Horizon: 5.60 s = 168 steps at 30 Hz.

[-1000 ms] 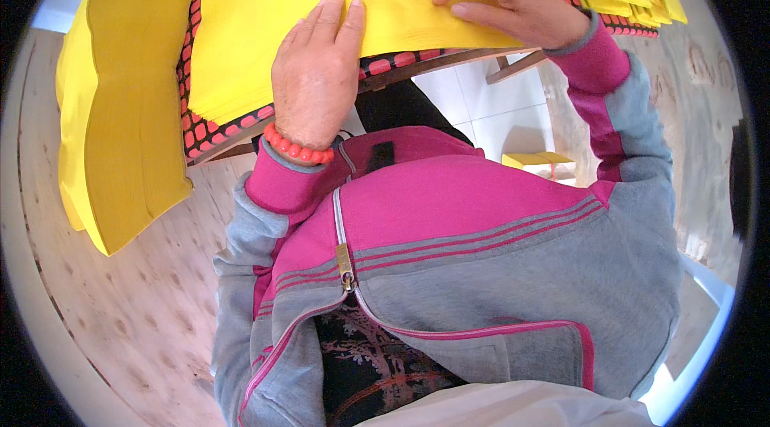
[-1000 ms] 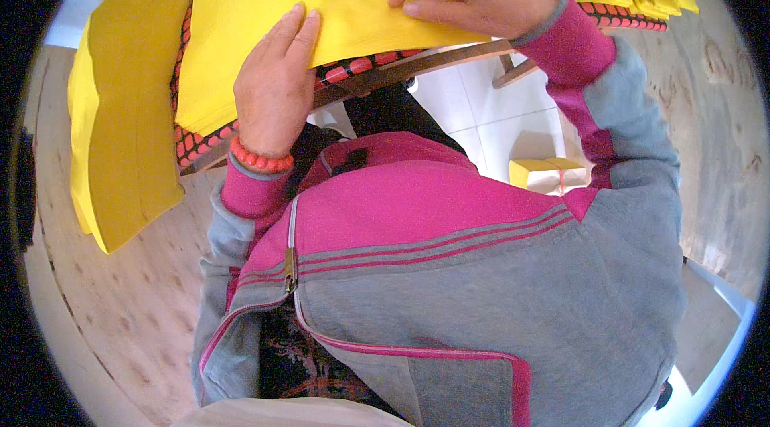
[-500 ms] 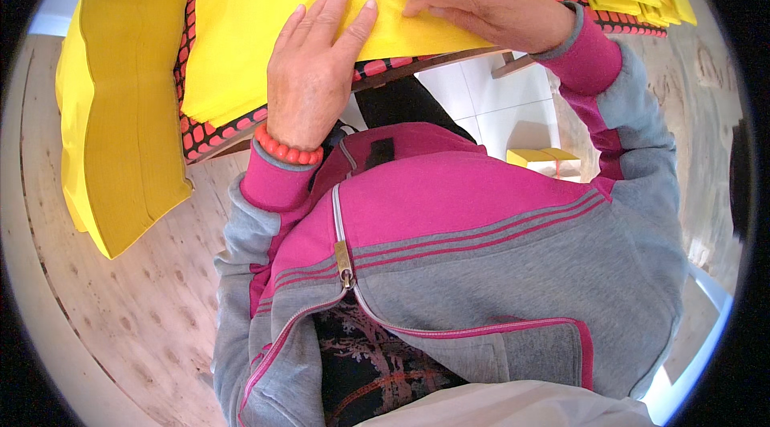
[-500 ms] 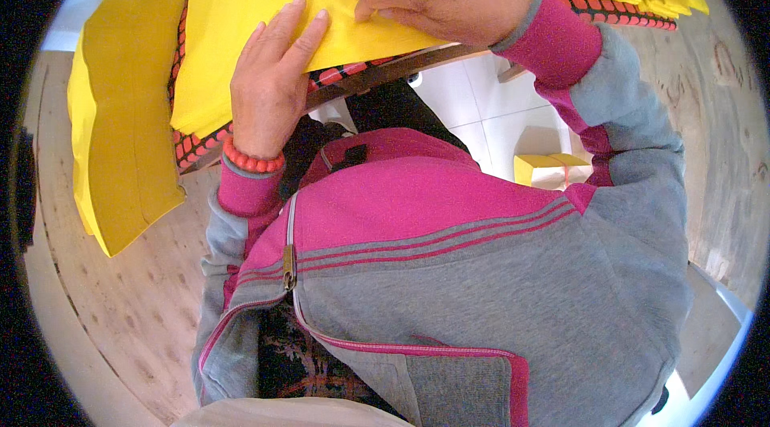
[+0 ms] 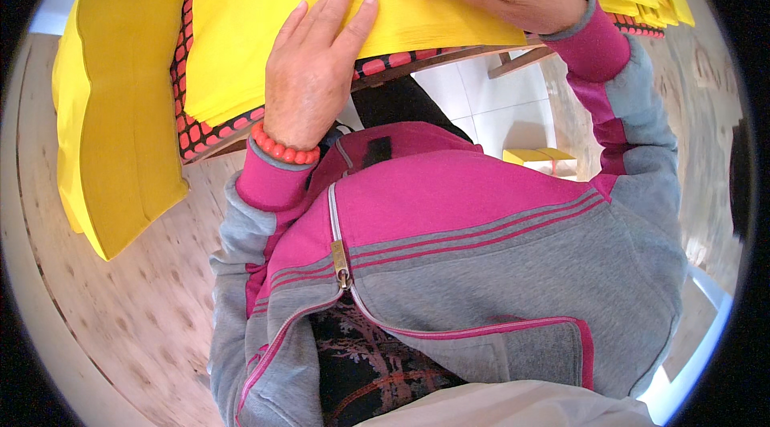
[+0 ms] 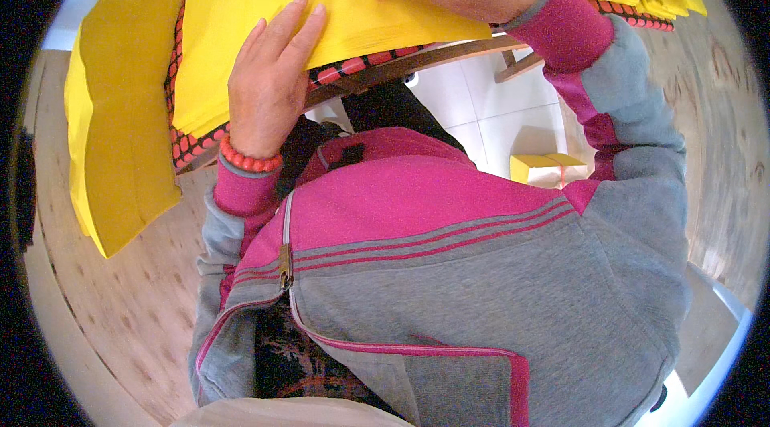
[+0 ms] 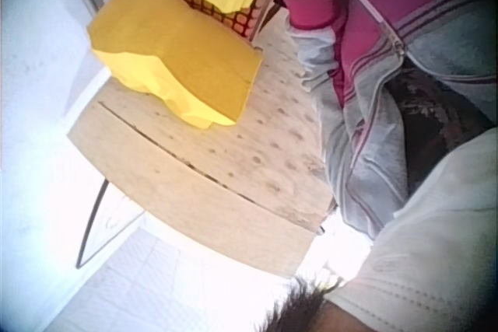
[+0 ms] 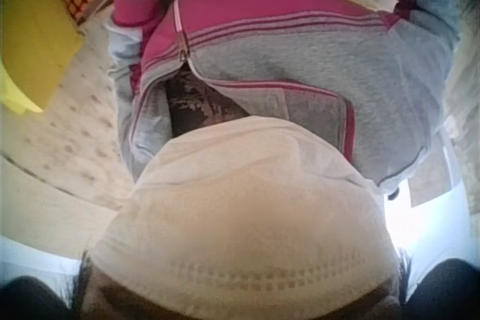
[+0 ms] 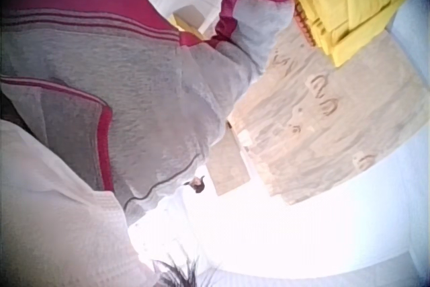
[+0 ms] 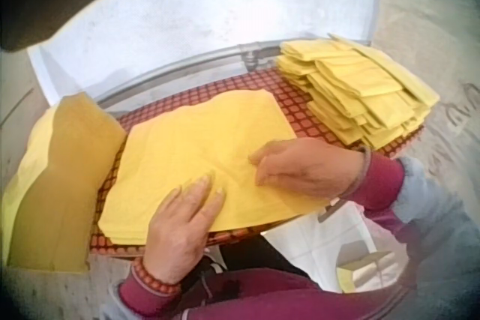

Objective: The person folds yellow paper sheets by hand on a patterned table, repeatedly folding and unfolding them to create creases. The person smooths the folds and stacks the finished sheets.

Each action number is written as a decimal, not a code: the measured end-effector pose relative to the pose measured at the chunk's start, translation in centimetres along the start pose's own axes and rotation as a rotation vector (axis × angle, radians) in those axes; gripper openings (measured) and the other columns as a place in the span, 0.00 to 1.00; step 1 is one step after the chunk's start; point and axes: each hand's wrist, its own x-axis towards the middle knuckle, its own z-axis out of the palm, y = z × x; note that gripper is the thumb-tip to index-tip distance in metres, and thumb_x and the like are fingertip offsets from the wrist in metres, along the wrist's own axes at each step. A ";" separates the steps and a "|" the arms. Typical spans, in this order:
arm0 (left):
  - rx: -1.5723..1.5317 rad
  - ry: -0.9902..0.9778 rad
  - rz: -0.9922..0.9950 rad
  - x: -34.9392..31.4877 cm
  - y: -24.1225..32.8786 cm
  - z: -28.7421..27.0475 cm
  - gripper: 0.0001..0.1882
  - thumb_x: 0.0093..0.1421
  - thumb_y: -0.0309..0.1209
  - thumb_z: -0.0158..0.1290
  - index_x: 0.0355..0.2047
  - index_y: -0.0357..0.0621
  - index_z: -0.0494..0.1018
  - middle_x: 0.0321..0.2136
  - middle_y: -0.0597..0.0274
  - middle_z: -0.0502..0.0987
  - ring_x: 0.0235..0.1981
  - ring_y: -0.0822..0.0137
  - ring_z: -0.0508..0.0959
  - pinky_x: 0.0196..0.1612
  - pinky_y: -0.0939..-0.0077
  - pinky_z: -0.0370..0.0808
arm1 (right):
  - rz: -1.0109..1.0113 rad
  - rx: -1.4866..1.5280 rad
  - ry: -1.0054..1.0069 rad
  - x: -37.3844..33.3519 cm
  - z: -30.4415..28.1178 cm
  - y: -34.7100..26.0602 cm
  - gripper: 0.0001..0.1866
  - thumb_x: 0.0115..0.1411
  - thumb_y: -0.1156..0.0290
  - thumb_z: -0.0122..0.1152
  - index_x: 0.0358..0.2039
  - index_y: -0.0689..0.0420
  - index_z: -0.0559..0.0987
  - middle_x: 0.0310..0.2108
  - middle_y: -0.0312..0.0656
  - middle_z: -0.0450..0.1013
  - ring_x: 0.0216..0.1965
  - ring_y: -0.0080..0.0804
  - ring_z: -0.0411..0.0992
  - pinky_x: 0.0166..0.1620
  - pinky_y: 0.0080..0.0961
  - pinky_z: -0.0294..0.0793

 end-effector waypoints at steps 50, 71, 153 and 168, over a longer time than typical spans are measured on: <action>-0.107 0.053 0.055 -0.5 -0.4 0.3 0.23 0.58 0.28 0.51 0.55 0.47 0.77 0.54 0.54 0.79 0.54 0.54 0.80 0.55 0.64 0.79 | 0.045 -0.311 0.116 -0.7 4.5 -6.4 0.26 0.55 0.71 0.71 0.55 0.57 0.77 0.61 0.50 0.71 0.61 0.52 0.69 0.63 0.42 0.67; -0.016 -0.020 -0.165 -5.6 -4.1 -2.6 0.25 0.55 0.21 0.53 0.56 0.43 0.76 0.57 0.52 0.78 0.58 0.54 0.78 0.59 0.62 0.76 | 0.086 -0.573 0.246 0.5 7.2 -4.8 0.16 0.58 0.78 0.55 0.47 0.56 0.79 0.51 0.44 0.80 0.48 0.45 0.79 0.49 0.36 0.79; 0.079 0.040 -0.609 -5.1 -13.9 -2.3 0.09 0.69 0.33 0.50 0.43 0.40 0.74 0.32 0.36 0.79 0.35 0.35 0.79 0.36 0.46 0.75 | 0.433 -0.257 0.616 -1.4 2.6 4.9 0.19 0.70 0.65 0.56 0.57 0.61 0.74 0.44 0.49 0.78 0.45 0.41 0.78 0.48 0.29 0.74; 0.030 0.095 -0.803 -6.2 -12.0 -3.1 0.22 0.65 0.30 0.56 0.60 0.43 0.71 0.37 0.41 0.82 0.36 0.41 0.83 0.37 0.53 0.79 | 0.514 -0.414 0.665 -1.6 3.4 2.7 0.27 0.64 0.67 0.63 0.64 0.50 0.73 0.19 0.36 0.58 0.21 0.30 0.61 0.27 0.31 0.63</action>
